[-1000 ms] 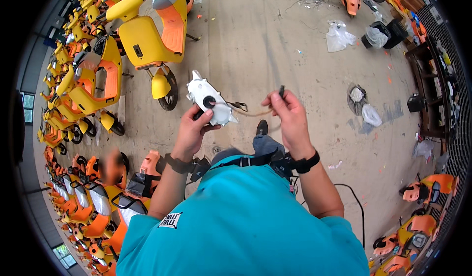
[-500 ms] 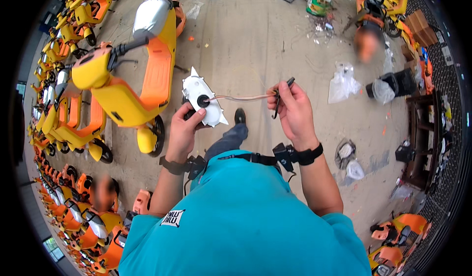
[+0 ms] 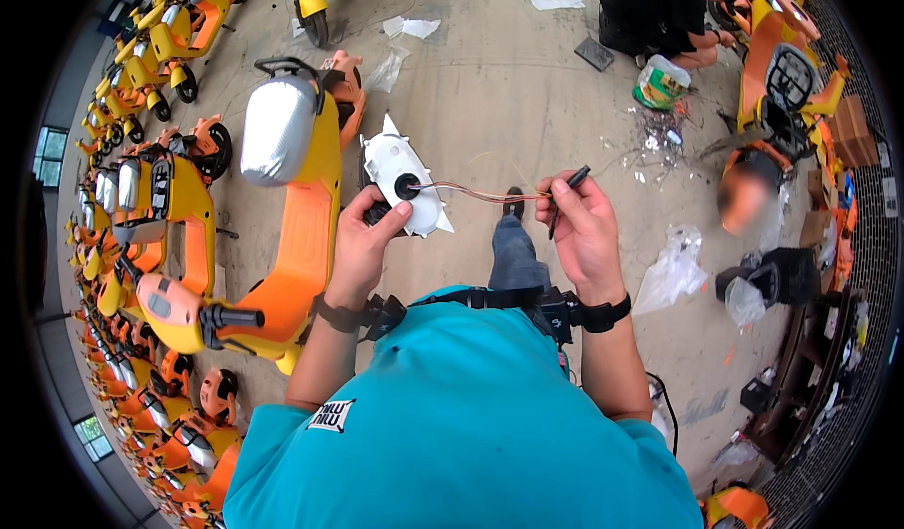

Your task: The person picks up a dashboard instrument cluster and its wiring harness, carries it to a yellow electric scooter, and connects the wiring plugs to the vehicle's internal ports until the digital display activates.

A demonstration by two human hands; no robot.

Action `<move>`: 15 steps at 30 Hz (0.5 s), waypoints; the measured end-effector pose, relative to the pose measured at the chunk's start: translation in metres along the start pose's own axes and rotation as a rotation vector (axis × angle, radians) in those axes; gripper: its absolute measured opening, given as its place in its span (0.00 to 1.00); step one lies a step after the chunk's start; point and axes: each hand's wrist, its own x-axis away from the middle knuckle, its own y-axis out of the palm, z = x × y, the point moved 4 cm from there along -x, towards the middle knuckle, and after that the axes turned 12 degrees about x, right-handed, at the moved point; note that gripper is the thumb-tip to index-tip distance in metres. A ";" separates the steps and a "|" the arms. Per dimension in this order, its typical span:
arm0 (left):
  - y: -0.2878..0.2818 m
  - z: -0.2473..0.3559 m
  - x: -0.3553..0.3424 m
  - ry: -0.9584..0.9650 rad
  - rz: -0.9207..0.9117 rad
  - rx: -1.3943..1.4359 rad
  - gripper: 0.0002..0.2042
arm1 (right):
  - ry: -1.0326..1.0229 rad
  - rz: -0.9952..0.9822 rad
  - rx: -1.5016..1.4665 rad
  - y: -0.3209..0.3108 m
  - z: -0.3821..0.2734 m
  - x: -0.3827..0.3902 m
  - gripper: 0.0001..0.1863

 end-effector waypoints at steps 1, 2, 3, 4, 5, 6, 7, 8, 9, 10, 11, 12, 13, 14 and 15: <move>0.010 0.003 -0.029 0.006 0.011 0.013 0.08 | 0.009 -0.011 0.007 -0.004 -0.010 -0.033 0.06; 0.018 0.004 -0.055 -0.005 0.054 0.019 0.08 | 0.044 -0.023 0.019 -0.008 -0.019 -0.061 0.06; 0.026 0.014 -0.081 0.002 0.077 0.014 0.08 | 0.061 -0.044 0.029 -0.007 -0.032 -0.093 0.07; 0.034 0.024 -0.107 0.008 0.100 0.010 0.07 | 0.078 -0.065 0.039 -0.005 -0.046 -0.125 0.07; 0.040 0.034 -0.134 0.014 0.122 0.007 0.07 | 0.095 -0.086 0.049 -0.003 -0.058 -0.156 0.07; 0.046 0.044 -0.159 0.025 0.130 0.020 0.07 | 0.092 -0.112 0.075 0.000 -0.073 -0.187 0.07; 0.050 0.052 -0.182 0.025 0.154 0.024 0.07 | 0.108 -0.127 0.078 0.003 -0.084 -0.215 0.08; 0.053 0.060 -0.205 0.025 0.176 0.028 0.07 | 0.124 -0.140 0.080 0.005 -0.093 -0.241 0.08; 0.055 0.064 -0.230 0.030 0.196 0.031 0.07 | 0.134 -0.155 0.084 0.006 -0.099 -0.269 0.08; 0.059 0.068 -0.255 0.031 0.233 0.029 0.07 | 0.144 -0.181 0.084 0.007 -0.104 -0.298 0.08; 0.061 0.072 -0.283 0.038 0.240 0.040 0.07 | 0.144 -0.200 0.085 0.009 -0.111 -0.328 0.08; 0.061 0.075 -0.315 0.047 0.244 0.049 0.07 | 0.139 -0.218 0.083 0.013 -0.117 -0.363 0.08; 0.061 0.079 -0.348 0.056 0.245 0.057 0.07 | 0.134 -0.234 0.081 0.016 -0.123 -0.397 0.08; 0.058 0.081 -0.382 0.079 0.245 0.027 0.07 | 0.126 -0.243 0.103 0.017 -0.128 -0.432 0.09; 0.059 0.087 -0.415 0.071 0.250 0.026 0.07 | 0.127 -0.245 0.096 0.020 -0.135 -0.466 0.10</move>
